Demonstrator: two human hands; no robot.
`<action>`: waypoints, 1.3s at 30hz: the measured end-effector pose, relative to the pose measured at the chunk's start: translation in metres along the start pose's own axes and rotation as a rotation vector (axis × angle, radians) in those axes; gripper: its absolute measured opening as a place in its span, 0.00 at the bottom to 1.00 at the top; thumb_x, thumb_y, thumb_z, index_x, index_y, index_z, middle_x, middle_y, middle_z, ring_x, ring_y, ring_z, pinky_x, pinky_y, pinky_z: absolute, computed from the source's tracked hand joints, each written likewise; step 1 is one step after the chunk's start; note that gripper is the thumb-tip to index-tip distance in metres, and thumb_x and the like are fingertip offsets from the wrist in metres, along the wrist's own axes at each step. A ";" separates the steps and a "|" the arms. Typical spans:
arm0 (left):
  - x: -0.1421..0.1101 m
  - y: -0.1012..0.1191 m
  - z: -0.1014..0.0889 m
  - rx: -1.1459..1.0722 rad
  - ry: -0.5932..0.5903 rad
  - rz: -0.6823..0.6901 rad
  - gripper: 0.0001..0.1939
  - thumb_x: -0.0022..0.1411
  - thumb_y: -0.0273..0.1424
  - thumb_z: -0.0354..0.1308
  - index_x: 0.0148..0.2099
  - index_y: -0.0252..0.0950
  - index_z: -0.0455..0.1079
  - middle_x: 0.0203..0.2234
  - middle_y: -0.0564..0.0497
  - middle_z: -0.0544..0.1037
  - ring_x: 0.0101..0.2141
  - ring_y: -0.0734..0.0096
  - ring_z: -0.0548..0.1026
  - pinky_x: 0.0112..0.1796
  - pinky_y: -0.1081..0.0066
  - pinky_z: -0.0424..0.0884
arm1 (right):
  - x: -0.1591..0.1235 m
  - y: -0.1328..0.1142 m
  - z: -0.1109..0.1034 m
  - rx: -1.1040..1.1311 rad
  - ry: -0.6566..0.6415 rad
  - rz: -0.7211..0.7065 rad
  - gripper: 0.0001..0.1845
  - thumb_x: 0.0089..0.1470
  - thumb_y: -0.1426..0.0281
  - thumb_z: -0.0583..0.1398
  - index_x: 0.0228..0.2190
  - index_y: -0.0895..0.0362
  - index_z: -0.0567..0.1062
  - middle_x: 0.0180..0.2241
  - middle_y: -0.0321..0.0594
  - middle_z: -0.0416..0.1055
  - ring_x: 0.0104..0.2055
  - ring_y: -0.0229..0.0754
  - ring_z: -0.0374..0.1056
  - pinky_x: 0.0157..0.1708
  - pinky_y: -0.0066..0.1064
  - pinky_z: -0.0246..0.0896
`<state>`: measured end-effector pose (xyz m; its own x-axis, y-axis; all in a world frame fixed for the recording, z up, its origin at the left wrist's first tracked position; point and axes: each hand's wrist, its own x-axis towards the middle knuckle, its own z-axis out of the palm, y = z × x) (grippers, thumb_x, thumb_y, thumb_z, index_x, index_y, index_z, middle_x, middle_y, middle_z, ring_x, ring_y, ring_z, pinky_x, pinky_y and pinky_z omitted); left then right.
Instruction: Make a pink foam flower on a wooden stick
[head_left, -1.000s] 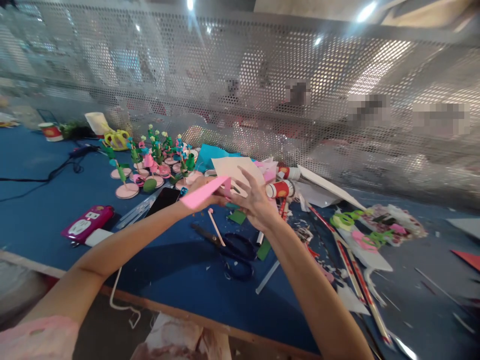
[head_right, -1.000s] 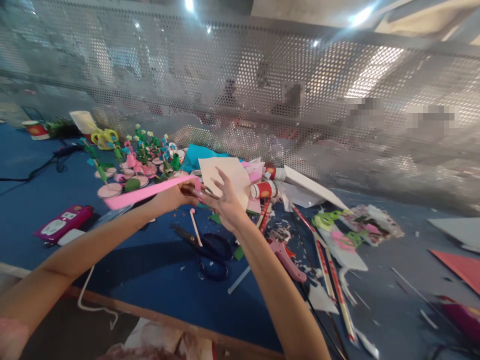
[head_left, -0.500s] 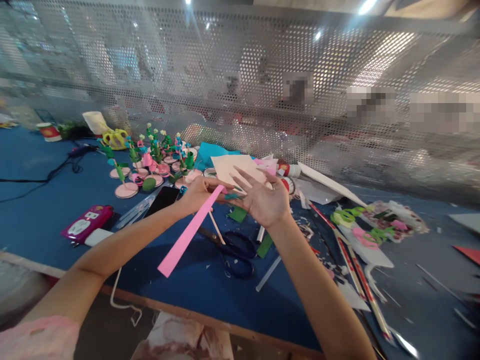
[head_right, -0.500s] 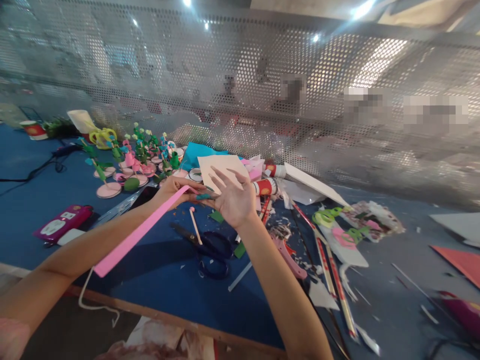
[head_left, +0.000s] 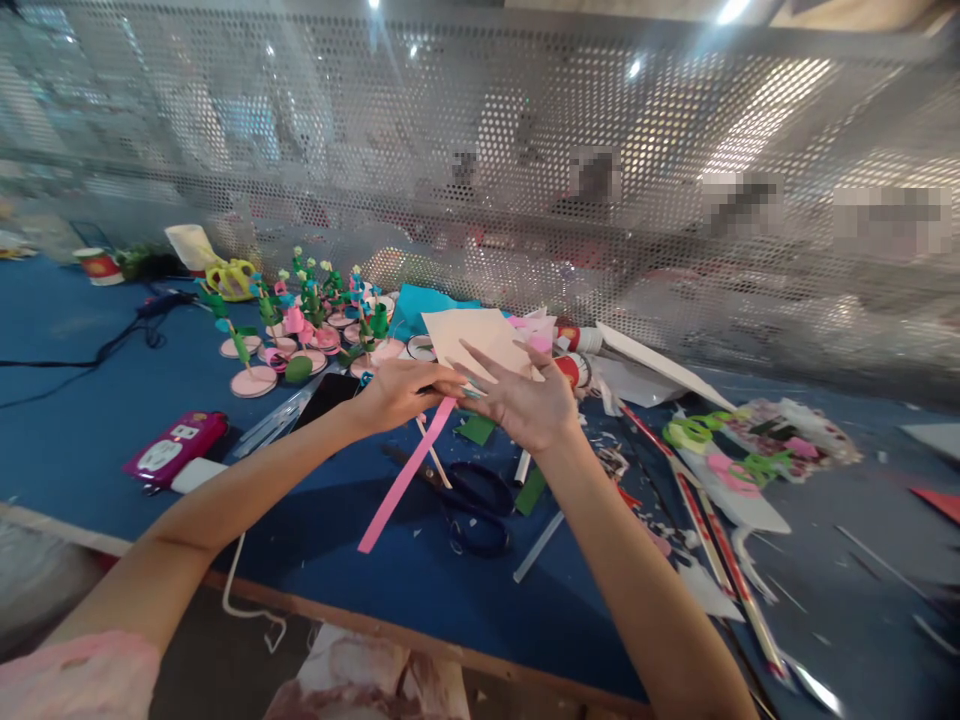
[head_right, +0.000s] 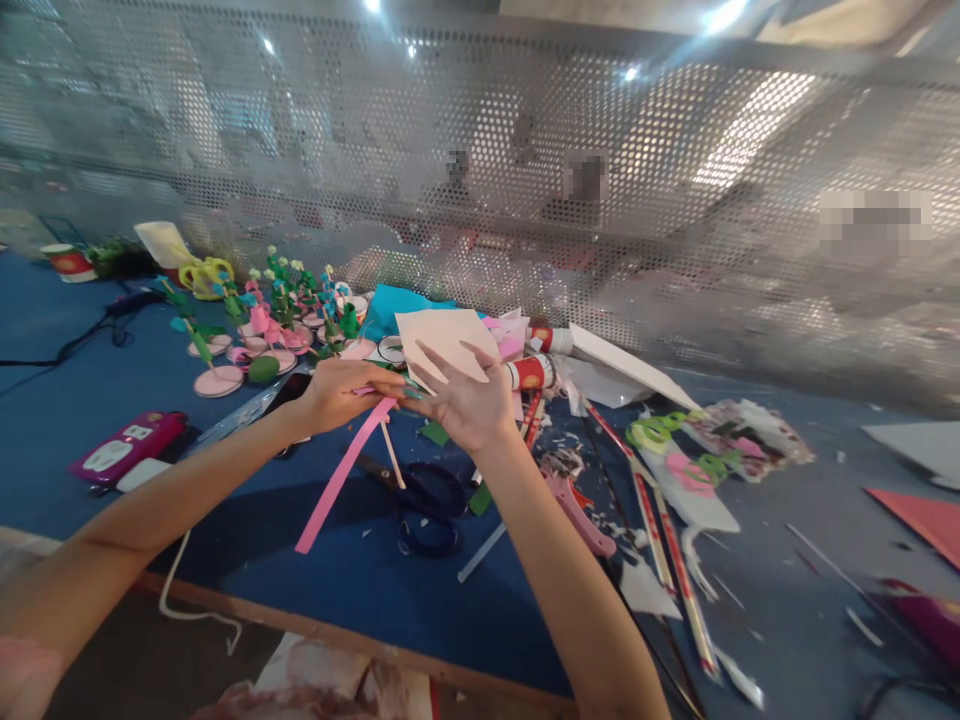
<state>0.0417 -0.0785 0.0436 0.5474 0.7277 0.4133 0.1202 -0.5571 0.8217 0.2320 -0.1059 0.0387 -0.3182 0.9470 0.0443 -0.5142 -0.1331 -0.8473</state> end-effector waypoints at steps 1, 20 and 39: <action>-0.001 -0.002 0.000 0.027 -0.009 0.028 0.10 0.48 0.23 0.64 0.36 0.39 0.76 0.31 0.47 0.80 0.37 0.67 0.78 0.45 0.71 0.70 | 0.000 0.001 0.000 -0.031 -0.014 -0.027 0.22 0.51 0.56 0.45 0.42 0.54 0.66 0.49 0.48 0.68 0.46 0.51 0.68 0.39 0.54 0.68; -0.006 -0.024 0.009 0.400 0.128 0.693 0.10 0.59 0.21 0.55 0.42 0.37 0.72 0.37 0.48 0.80 0.41 0.73 0.77 0.44 0.73 0.72 | -0.006 -0.007 0.007 0.148 0.029 0.040 0.28 0.52 0.55 0.44 0.48 0.57 0.64 0.49 0.51 0.68 0.52 0.50 0.64 0.42 0.51 0.67; -0.007 -0.001 0.008 0.507 0.328 1.005 0.11 0.59 0.18 0.53 0.44 0.35 0.63 0.28 0.51 0.79 0.34 0.75 0.78 0.36 0.75 0.76 | -0.018 -0.005 0.031 0.306 0.101 0.120 0.27 0.55 0.58 0.43 0.47 0.60 0.66 0.41 0.50 0.71 0.41 0.44 0.70 0.27 0.32 0.71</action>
<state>0.0446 -0.0862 0.0371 0.3532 -0.1037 0.9298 0.1120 -0.9820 -0.1521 0.2159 -0.1311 0.0582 -0.3180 0.9415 -0.1114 -0.6978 -0.3120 -0.6448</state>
